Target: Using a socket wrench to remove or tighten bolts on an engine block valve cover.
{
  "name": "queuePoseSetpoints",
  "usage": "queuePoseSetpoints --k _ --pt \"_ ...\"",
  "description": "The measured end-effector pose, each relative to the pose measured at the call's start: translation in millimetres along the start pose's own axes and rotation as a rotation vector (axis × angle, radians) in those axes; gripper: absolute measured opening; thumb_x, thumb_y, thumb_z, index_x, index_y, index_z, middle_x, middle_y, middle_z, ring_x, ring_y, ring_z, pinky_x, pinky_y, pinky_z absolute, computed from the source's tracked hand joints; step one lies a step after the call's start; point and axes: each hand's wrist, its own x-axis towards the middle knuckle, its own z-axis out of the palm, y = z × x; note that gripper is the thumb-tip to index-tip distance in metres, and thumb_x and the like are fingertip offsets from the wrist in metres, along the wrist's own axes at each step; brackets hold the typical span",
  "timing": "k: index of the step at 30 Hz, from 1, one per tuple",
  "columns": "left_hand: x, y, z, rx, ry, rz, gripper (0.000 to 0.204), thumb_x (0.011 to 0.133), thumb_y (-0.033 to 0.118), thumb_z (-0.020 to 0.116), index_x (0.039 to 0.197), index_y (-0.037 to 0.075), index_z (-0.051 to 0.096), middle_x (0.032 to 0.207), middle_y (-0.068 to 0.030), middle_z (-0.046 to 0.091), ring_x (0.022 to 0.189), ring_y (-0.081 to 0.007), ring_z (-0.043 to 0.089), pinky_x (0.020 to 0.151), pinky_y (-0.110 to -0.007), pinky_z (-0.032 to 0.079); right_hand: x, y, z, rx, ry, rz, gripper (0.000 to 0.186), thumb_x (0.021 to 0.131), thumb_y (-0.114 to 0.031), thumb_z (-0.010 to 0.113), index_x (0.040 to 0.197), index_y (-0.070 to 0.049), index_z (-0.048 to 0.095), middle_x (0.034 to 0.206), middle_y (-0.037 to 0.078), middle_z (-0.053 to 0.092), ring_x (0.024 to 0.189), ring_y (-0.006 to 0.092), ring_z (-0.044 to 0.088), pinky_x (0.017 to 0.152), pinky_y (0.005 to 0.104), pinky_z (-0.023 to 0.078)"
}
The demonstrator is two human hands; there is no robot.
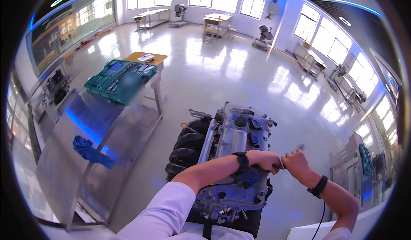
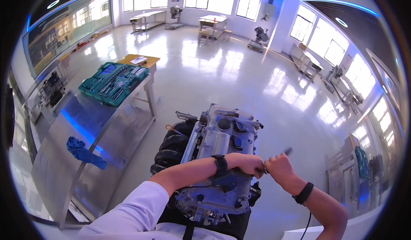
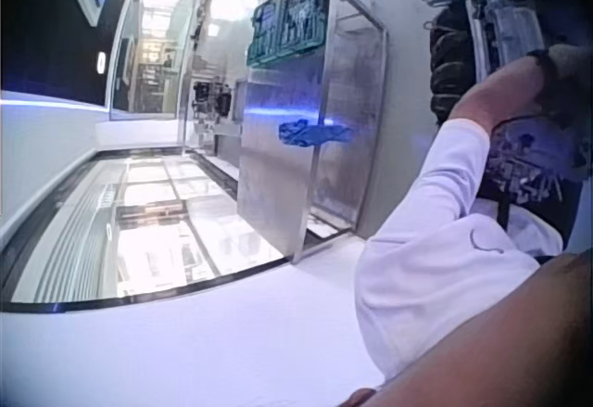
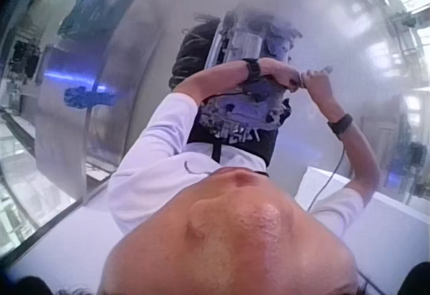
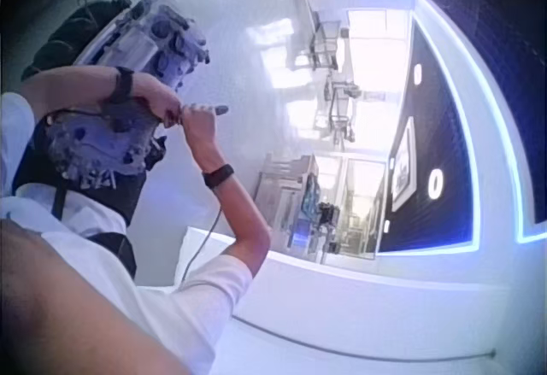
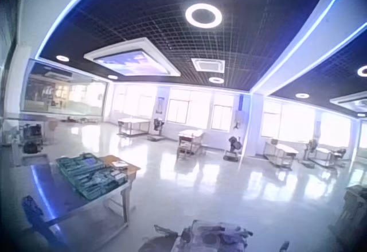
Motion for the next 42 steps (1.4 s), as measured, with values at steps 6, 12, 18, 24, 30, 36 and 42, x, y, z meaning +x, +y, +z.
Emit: queuePoseSetpoints --k 6,12,18,24,30,36,42 --pt "-1.2 9.2 -2.5 0.041 0.079 -0.187 0.014 0.08 0.018 0.068 0.089 0.008 0.071 0.082 -0.0093 0.069 0.077 -0.0246 0.065 0.073 -0.036 0.048 14.5 11.1 -9.5 0.587 -0.369 0.323 0.01 0.072 -0.018 0.07 0.072 -0.01 0.063 0.068 0.004 0.065 0.07 0.0236 0.067 0.064 0.0404 0.051" --pt "2.9 1.2 0.0 -0.032 0.043 -0.078 0.018 0.081 0.019 0.067 0.092 0.006 0.07 0.083 -0.0086 0.07 0.082 -0.0244 0.067 0.075 -0.035 0.049 0.4 8.2 -9.2 0.676 -0.393 0.304 0.008 0.074 -0.014 0.068 0.078 -0.009 0.063 0.072 0.008 0.065 0.07 0.0268 0.066 0.063 0.0355 0.053" --pt "2.2 -7.9 1.9 -0.12 0.063 -0.081 0.016 0.081 0.017 0.066 0.091 0.005 0.07 0.085 -0.0091 0.071 0.081 -0.0232 0.067 0.076 -0.034 0.05 11.3 -1.3 9.1 0.289 -0.013 0.181 0.012 0.074 -0.012 0.067 0.085 -0.009 0.064 0.076 0.01 0.066 0.073 0.0263 0.067 0.064 0.0354 0.053" --pt "-1.2 16.3 -4.9 0.133 0.051 -0.191 0.018 0.079 0.015 0.065 0.095 0.005 0.069 0.084 -0.0082 0.071 0.078 -0.0216 0.068 0.074 -0.035 0.051 19.2 -6.1 -50.9 0.797 -0.69 0.429 0.016 0.074 -0.014 0.068 0.088 -0.007 0.066 0.076 0.011 0.067 0.074 0.0253 0.068 0.065 0.0342 0.054" --pt "2.2 2.0 -1.9 -0.009 -0.005 -0.123 0.022 0.083 0.016 0.062 0.101 0.006 0.069 0.089 -0.0092 0.071 0.079 -0.0215 0.068 0.076 -0.035 0.051 11.7 -3.1 1.1 0.219 -0.174 0.123 0.013 0.076 -0.012 0.066 0.088 -0.008 0.067 0.078 0.011 0.068 0.077 0.0242 0.068 0.063 0.0346 0.054" --pt "-2.0 -2.3 3.4 -0.074 0.068 -0.087 0.022 0.085 0.02 0.062 0.099 0.005 0.069 0.088 -0.0098 0.071 0.077 -0.0243 0.066 0.074 -0.035 0.05 16.9 -0.9 -24.4 0.43 -0.309 0.211 0.014 0.076 -0.012 0.065 0.086 -0.003 0.065 0.079 0.011 0.068 0.076 0.0259 0.068 0.063 0.0356 0.054" --pt "-2.2 13.2 -6.6 0.162 -0.047 -0.197 0.024 0.082 0.022 0.065 0.096 0.004 0.07 0.089 -0.0122 0.07 0.083 -0.0271 0.065 0.075 -0.036 0.049 1.7 -6.5 -19.5 0.746 -0.49 0.362 0.014 0.074 -0.013 0.067 0.083 -0.003 0.065 0.075 0.012 0.067 0.069 0.0266 0.067 0.063 0.0349 0.054"
